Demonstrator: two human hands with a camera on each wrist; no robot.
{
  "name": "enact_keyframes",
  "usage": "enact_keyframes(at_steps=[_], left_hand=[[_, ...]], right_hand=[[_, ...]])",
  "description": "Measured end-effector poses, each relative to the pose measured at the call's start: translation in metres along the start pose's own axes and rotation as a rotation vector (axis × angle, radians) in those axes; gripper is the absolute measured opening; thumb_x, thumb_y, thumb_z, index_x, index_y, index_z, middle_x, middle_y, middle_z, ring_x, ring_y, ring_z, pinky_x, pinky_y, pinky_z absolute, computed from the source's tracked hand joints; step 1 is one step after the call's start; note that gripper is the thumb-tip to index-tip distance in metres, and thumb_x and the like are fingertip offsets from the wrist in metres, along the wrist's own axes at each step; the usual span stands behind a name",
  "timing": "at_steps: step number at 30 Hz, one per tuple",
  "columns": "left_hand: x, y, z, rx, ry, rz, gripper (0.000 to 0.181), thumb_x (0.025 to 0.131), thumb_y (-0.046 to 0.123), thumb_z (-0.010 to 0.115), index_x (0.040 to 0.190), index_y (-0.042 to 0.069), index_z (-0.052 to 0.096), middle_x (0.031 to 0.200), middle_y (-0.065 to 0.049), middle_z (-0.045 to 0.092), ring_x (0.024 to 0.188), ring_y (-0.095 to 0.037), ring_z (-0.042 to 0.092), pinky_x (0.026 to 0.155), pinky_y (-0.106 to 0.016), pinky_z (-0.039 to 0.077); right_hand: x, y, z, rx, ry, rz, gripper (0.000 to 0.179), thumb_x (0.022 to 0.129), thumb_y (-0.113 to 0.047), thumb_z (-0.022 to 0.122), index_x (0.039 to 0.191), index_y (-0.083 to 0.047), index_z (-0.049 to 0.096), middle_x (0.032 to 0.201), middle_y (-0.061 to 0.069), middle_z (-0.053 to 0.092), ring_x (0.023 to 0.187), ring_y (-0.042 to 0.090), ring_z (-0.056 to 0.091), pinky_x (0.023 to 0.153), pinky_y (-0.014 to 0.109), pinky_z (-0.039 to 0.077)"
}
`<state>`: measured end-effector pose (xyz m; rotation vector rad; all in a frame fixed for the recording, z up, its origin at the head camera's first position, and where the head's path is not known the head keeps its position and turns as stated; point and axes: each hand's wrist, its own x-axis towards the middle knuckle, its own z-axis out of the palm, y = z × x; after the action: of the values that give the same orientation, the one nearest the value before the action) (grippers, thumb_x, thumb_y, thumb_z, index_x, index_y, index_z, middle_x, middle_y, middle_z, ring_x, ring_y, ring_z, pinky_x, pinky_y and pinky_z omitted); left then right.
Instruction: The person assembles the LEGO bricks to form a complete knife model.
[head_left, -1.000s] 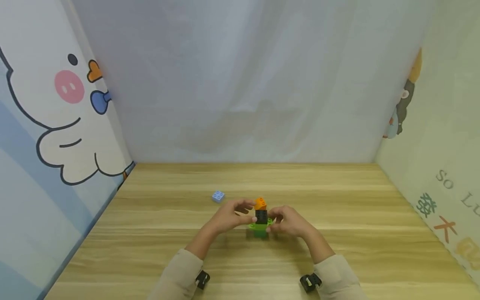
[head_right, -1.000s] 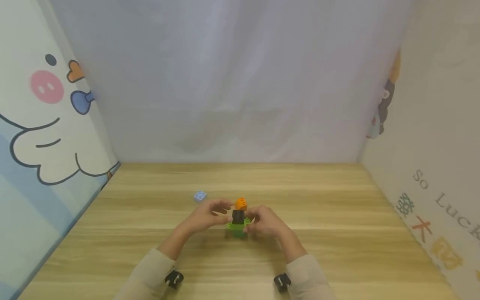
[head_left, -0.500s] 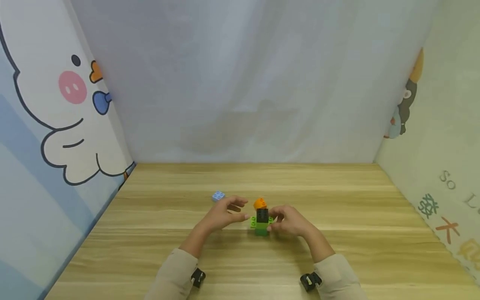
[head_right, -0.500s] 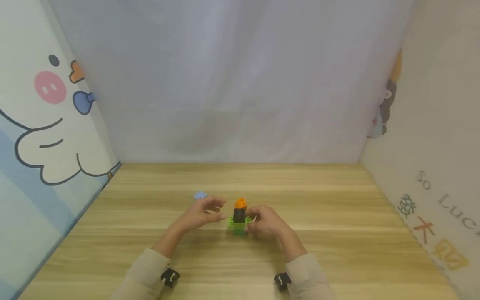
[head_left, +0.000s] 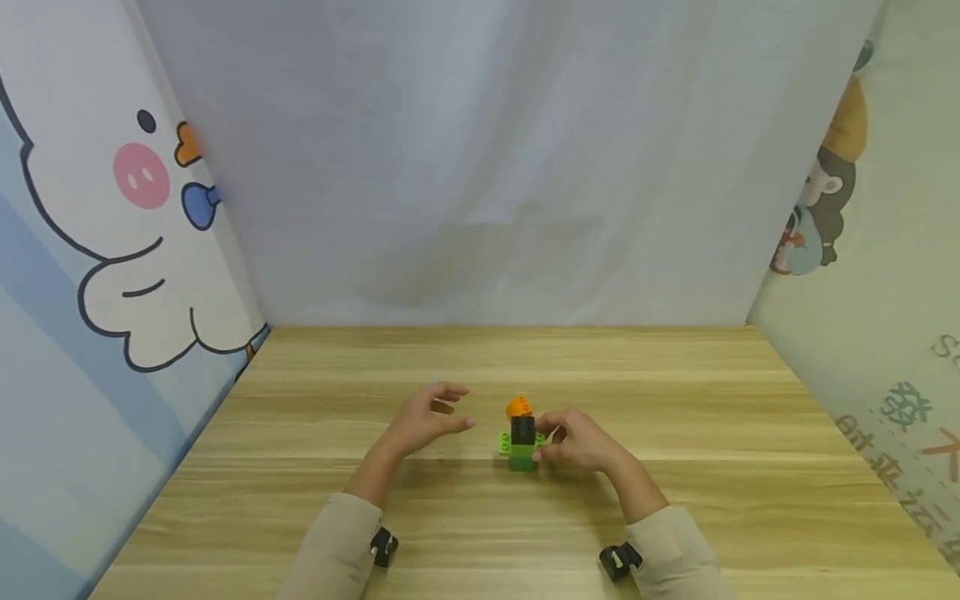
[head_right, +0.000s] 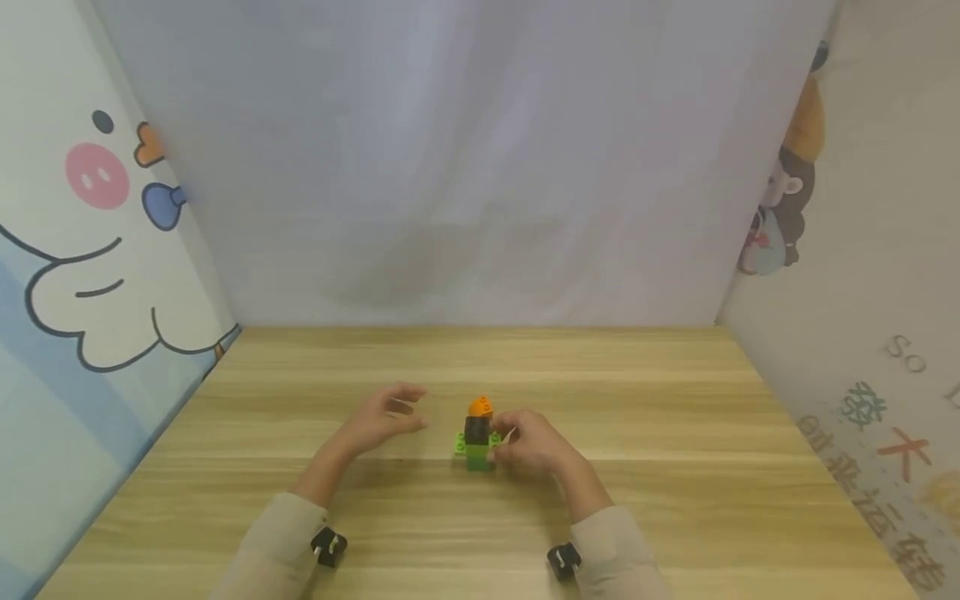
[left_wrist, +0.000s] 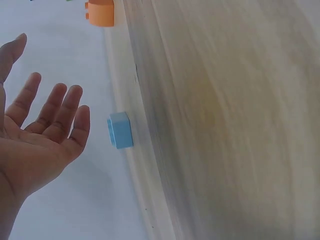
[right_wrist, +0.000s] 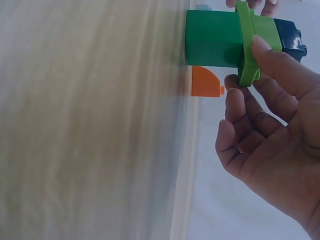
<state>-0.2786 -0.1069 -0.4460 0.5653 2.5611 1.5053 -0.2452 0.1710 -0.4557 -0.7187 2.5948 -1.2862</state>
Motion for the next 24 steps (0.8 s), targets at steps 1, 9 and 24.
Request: enact_keyframes(at_steps=[1, 9, 24], left_hand=[[-0.001, 0.000, 0.000, 0.001, 0.013, -0.010, 0.048, 0.078, 0.025, 0.076, 0.122, 0.012, 0.059, 0.121, -0.015, 0.055, 0.103, -0.027, 0.053, 0.079, -0.042, 0.048], [-0.012, -0.003, -0.001, -0.007, 0.106, -0.062, 0.051, 0.078, 0.021, 0.076, 0.123, 0.007, 0.058, 0.120, -0.016, 0.055, 0.105, -0.031, 0.053, 0.081, -0.043, 0.048], [-0.026, -0.007, 0.002, -0.044, 0.285, -0.186, 0.057, 0.077, 0.016, 0.077, 0.126, 0.003, 0.054, 0.125, -0.019, 0.050, 0.106, -0.033, 0.053, 0.078, -0.042, 0.048]], right_hand=[[-0.001, -0.001, 0.000, 0.002, -0.003, 0.000, 0.034, 0.077, -0.011, 0.074, 0.106, 0.003, 0.064, 0.095, 0.007, 0.063, 0.076, 0.018, 0.056, 0.067, 0.032, 0.047], [-0.013, -0.005, -0.001, -0.004, -0.020, -0.017, 0.033, 0.077, -0.011, 0.074, 0.105, 0.002, 0.064, 0.094, 0.005, 0.063, 0.075, 0.017, 0.055, 0.067, 0.033, 0.047], [-0.035, -0.008, -0.005, 0.000, -0.050, -0.055, 0.033, 0.077, -0.011, 0.075, 0.105, 0.002, 0.064, 0.093, 0.005, 0.063, 0.075, 0.018, 0.056, 0.066, 0.031, 0.047]])
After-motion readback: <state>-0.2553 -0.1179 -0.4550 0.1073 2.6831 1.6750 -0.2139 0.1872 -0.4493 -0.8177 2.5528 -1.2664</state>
